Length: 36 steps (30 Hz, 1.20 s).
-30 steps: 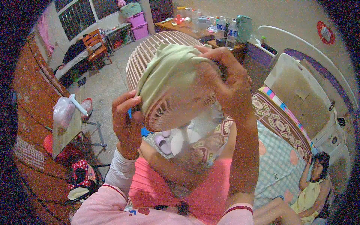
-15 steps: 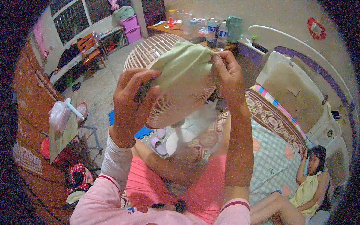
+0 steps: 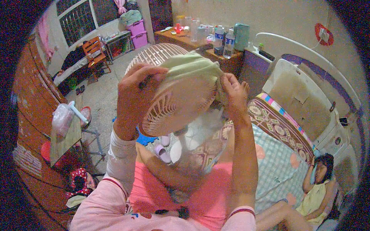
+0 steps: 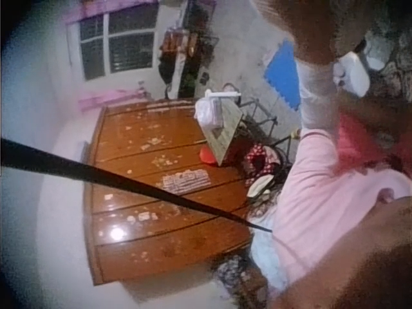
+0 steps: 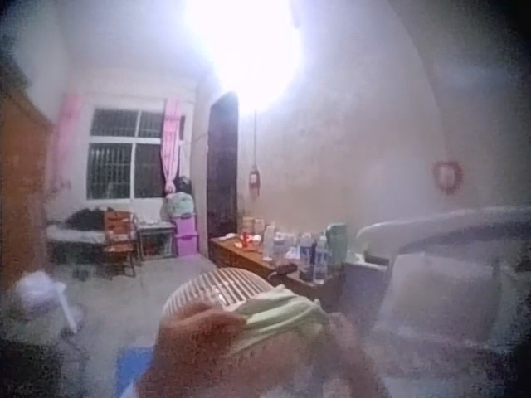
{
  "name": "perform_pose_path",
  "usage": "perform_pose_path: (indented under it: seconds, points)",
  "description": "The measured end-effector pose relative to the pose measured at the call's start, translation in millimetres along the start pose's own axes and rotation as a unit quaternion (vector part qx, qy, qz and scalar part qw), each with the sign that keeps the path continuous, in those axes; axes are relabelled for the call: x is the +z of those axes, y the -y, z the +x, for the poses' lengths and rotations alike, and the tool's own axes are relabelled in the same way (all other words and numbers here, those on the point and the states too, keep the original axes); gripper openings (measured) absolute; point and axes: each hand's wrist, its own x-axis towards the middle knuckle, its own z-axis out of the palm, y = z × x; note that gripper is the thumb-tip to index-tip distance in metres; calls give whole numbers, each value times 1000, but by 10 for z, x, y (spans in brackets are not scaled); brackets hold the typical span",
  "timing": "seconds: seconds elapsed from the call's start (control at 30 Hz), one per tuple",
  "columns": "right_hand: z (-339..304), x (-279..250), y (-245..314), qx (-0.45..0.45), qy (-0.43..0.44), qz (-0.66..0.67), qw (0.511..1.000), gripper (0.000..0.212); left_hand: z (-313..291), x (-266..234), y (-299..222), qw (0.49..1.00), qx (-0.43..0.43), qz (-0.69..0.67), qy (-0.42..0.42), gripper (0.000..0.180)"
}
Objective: The person cleans a fan cover by wiping its surface with a cloth.
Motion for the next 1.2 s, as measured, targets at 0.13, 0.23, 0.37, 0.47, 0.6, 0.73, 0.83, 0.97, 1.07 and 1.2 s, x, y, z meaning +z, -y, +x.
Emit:
perform_pose_path:
  seconds: [0.13,0.23,0.37,0.47,0.6,0.73,0.83,0.97,1.07,1.2]
  points:
    - [13,167,319,-51,31,-138,989,25,-311,-27,6,994,-73,8,-86,9]
    - [5,395,512,-140,112,-178,968,20,-641,-10,116,984,-77,21,-160,8]
    - [118,520,490,-200,152,-190,949,18,-929,4,261,975,-68,40,-210,8]
    - [151,457,519,-152,144,-190,959,17,-766,-52,128,977,-94,7,-190,8]
    - [215,311,359,-105,80,-155,979,20,-378,-102,50,992,-45,17,-113,11]
    - [133,38,36,-31,26,-121,992,24,37,-98,-27,999,-33,-17,-4,11]
    - [84,-115,-252,30,41,44,998,29,243,-20,1,997,17,11,81,10]
    - [-18,-12,-286,35,-35,98,994,29,229,12,8,997,37,3,72,10]
    - [53,-260,-262,-14,-14,-48,999,26,125,4,-98,999,-10,-3,36,9]
    - [50,195,76,-15,7,8,1000,23,-126,-139,-109,995,-72,26,-57,7]
